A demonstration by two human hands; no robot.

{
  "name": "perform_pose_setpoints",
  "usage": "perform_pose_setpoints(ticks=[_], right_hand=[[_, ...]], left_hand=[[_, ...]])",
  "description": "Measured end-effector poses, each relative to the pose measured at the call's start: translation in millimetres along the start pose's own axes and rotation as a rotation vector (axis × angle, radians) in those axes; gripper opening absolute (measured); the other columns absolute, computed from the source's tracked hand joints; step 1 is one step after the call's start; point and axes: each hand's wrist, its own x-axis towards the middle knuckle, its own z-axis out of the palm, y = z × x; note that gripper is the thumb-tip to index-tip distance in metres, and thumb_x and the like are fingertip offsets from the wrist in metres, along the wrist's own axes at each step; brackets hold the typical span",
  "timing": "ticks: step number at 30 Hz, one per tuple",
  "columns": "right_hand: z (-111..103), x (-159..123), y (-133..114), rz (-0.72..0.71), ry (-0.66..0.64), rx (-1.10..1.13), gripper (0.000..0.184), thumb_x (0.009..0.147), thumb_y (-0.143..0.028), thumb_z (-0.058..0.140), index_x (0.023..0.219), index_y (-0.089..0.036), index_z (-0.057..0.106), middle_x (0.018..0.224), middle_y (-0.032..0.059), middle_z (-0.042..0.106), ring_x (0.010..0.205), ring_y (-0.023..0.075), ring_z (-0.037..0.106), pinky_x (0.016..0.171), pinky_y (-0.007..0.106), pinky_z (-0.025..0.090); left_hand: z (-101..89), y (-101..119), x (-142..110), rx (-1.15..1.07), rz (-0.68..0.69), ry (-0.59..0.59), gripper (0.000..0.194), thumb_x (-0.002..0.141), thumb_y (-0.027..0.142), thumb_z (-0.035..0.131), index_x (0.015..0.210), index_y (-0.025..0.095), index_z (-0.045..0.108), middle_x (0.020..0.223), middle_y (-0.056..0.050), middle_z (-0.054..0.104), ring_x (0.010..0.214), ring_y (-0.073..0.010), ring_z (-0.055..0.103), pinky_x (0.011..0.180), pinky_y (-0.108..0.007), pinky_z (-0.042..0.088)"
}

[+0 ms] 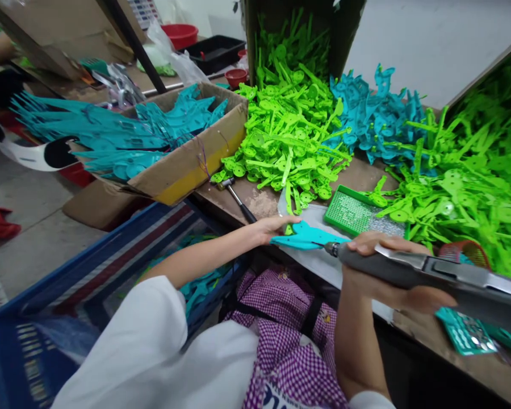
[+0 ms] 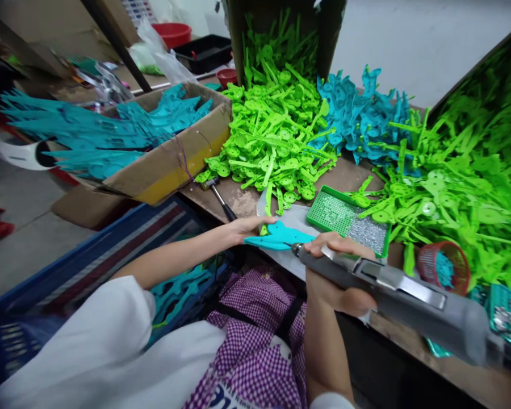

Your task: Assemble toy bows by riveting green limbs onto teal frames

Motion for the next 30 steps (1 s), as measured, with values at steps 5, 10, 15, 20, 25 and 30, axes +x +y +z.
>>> perform_pose_setpoints(ticks=[5, 10, 15, 20, 25, 30], right_hand=[[-19, -2, 4, 0.073, 0.058, -0.013, 0.056, 0.076, -0.072, 0.043, 0.073, -0.021, 0.065, 0.047, -0.0034, 0.046, 0.037, 0.0133, 0.047, 0.032, 0.026, 0.038], [-25, -4, 2, 0.134, 0.056, -0.054, 0.054, 0.078, -0.070, 0.043, 0.073, -0.021, 0.065, 0.047, -0.0024, 0.047, 0.040, 0.0140, 0.049, 0.035, 0.027, 0.040], [-20, 2, 9, 0.253, 0.038, -0.053, 0.054, 0.079, -0.070, 0.039, 0.073, -0.023, 0.066, 0.047, -0.0022, 0.048, 0.038, 0.0138, 0.047, 0.035, 0.027, 0.041], [-5, 1, 26, 0.382, 0.056, -0.060, 0.051, 0.073, -0.070, 0.045, 0.070, -0.024, 0.064, 0.044, -0.0021, 0.048, 0.035, 0.0152, 0.046, 0.031, 0.029, 0.039], [-12, 1, 27, 0.385, -0.067, 0.003, 0.053, 0.071, -0.072, 0.046, 0.070, -0.022, 0.065, 0.043, -0.0018, 0.049, 0.034, 0.0157, 0.048, 0.031, 0.028, 0.039], [-23, 22, 31, 0.489, -0.077, -0.104, 0.050, 0.073, -0.069, 0.046, 0.065, -0.022, 0.062, 0.043, -0.0026, 0.048, 0.031, 0.0147, 0.046, 0.027, 0.027, 0.035]], left_hand=[[-17.3, -15, 6, 0.056, 0.122, 0.115, 0.018, 0.063, 0.008, 0.078, 0.077, 0.009, 0.066, 0.068, -0.008, 0.071, 0.057, -0.0145, 0.065, 0.058, -0.024, 0.055], [-24.0, -19, 16, 0.054, 0.212, 0.187, 0.020, 0.062, 0.013, 0.081, 0.076, 0.010, 0.067, 0.069, -0.007, 0.072, 0.059, -0.0155, 0.066, 0.059, -0.025, 0.056], [-30.3, -16, 13, 0.102, 0.177, 0.058, 0.034, 0.057, 0.021, 0.086, 0.084, 0.010, 0.069, 0.078, -0.010, 0.073, 0.066, -0.0182, 0.068, 0.061, -0.028, 0.056], [-24.9, -17, 4, 0.166, 0.213, 0.028, 0.033, 0.053, 0.023, 0.087, 0.076, 0.010, 0.067, 0.071, -0.006, 0.071, 0.061, -0.0157, 0.066, 0.060, -0.026, 0.053], [-10.5, -21, -6, 0.154, 0.370, 0.000, 0.033, 0.054, 0.021, 0.085, 0.076, 0.012, 0.063, 0.081, -0.005, 0.071, 0.069, -0.0140, 0.065, 0.064, -0.024, 0.051], [-1.5, -24, -2, 0.110, 0.442, 0.004, 0.028, 0.055, 0.018, 0.080, 0.068, 0.015, 0.055, 0.062, 0.002, 0.061, 0.056, -0.0097, 0.057, 0.054, -0.020, 0.043]])
